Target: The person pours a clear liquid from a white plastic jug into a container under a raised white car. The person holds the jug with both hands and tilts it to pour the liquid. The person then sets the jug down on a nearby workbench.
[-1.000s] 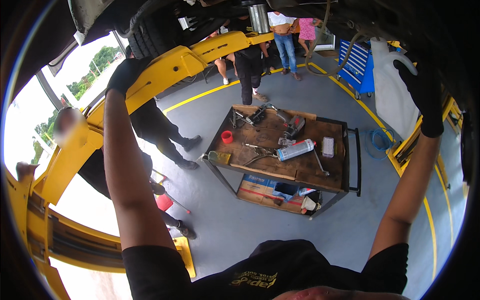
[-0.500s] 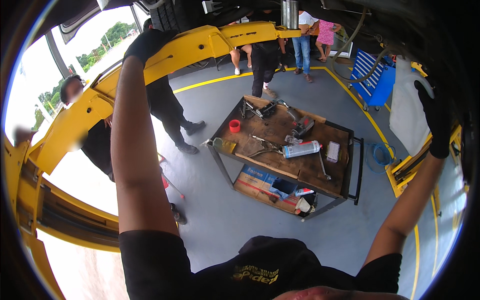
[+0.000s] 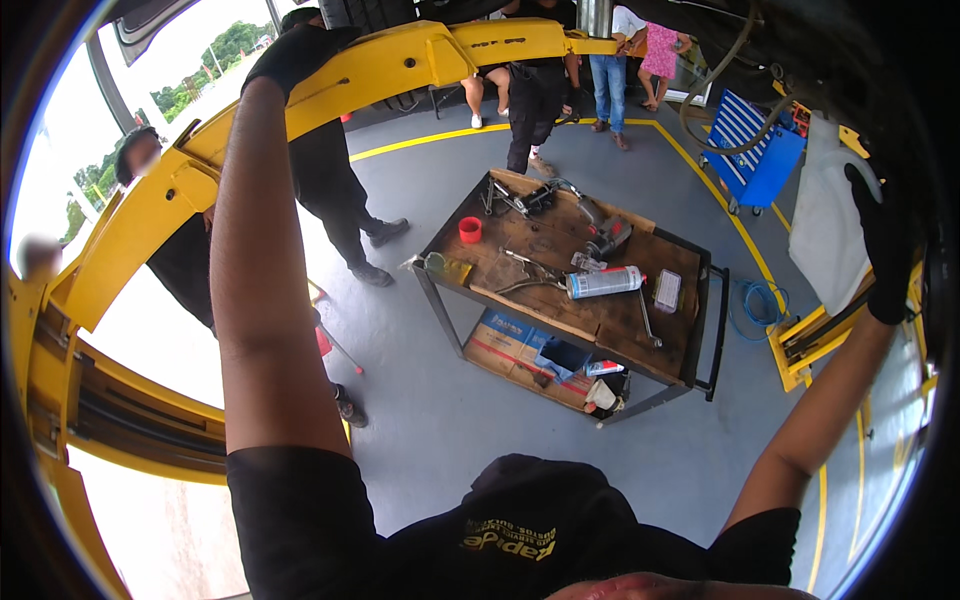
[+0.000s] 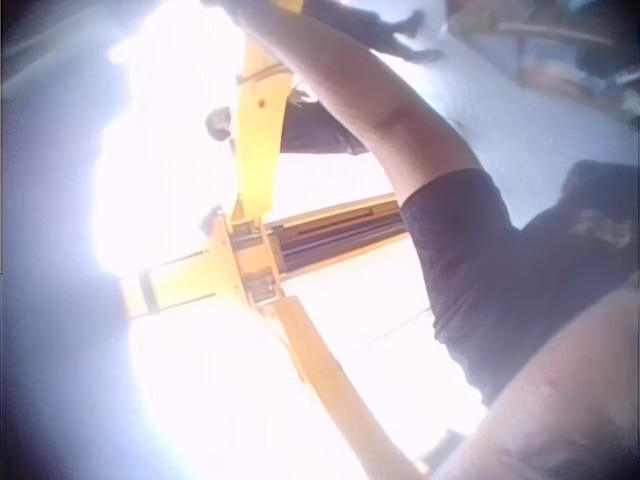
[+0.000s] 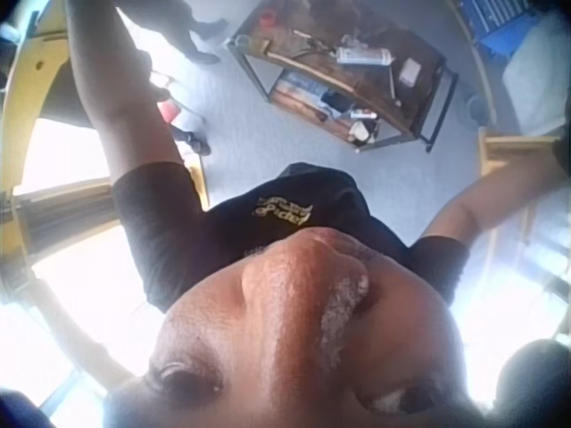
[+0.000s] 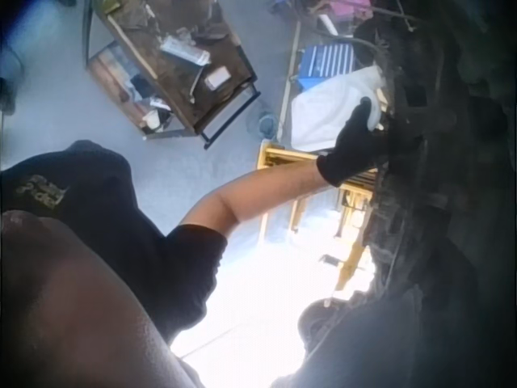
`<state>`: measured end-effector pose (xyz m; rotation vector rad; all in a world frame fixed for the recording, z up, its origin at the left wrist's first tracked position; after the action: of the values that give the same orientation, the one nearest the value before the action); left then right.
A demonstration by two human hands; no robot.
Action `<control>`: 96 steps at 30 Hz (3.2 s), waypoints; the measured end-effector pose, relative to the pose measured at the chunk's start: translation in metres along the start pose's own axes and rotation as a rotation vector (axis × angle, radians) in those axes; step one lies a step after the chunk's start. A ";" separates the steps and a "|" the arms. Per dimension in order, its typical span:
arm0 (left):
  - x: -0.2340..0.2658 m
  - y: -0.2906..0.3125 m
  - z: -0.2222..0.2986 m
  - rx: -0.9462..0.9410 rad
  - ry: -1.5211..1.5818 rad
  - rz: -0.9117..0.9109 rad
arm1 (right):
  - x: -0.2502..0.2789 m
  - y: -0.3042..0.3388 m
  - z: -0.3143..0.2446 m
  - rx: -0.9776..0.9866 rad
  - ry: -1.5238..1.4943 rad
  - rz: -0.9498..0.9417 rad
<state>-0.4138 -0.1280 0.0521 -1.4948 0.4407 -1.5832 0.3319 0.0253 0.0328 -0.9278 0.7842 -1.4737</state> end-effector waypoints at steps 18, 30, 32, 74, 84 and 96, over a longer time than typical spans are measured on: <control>-0.004 -0.001 0.004 -0.084 -0.106 -0.078 | 0.014 -0.010 -0.009 -0.292 -0.259 -0.123; -0.012 -0.012 -0.031 0.112 0.024 -0.053 | 0.008 -0.005 -0.005 -0.330 -0.242 -0.153; -0.017 -0.012 -0.013 -0.059 -0.041 -0.026 | 0.006 -0.002 -0.003 -0.267 -0.204 -0.128; -0.017 -0.003 0.017 -0.521 -0.438 -0.117 | 0.063 -0.033 -0.028 -0.318 -0.543 0.058; -0.022 -0.006 0.010 -0.556 -0.396 -0.061 | 0.066 -0.035 -0.034 -0.183 -0.516 0.104; -0.009 -0.005 0.009 -0.262 -0.265 -0.082 | 0.037 -0.027 -0.020 -0.324 -0.448 -0.105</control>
<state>-0.4081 -0.1152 0.0517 -1.9151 0.4509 -1.4026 0.3013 -0.0093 0.0512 -1.5016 0.6538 -1.1777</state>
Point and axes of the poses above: each hand's wrist, its own y-axis away from the middle knuckle, its own x-axis out of the back of the hand, z = x × y, the point moved 10 cm from there along -y, towards the middle knuckle, and after that the axes turned 15 degrees about z, right-handed, at the moved point
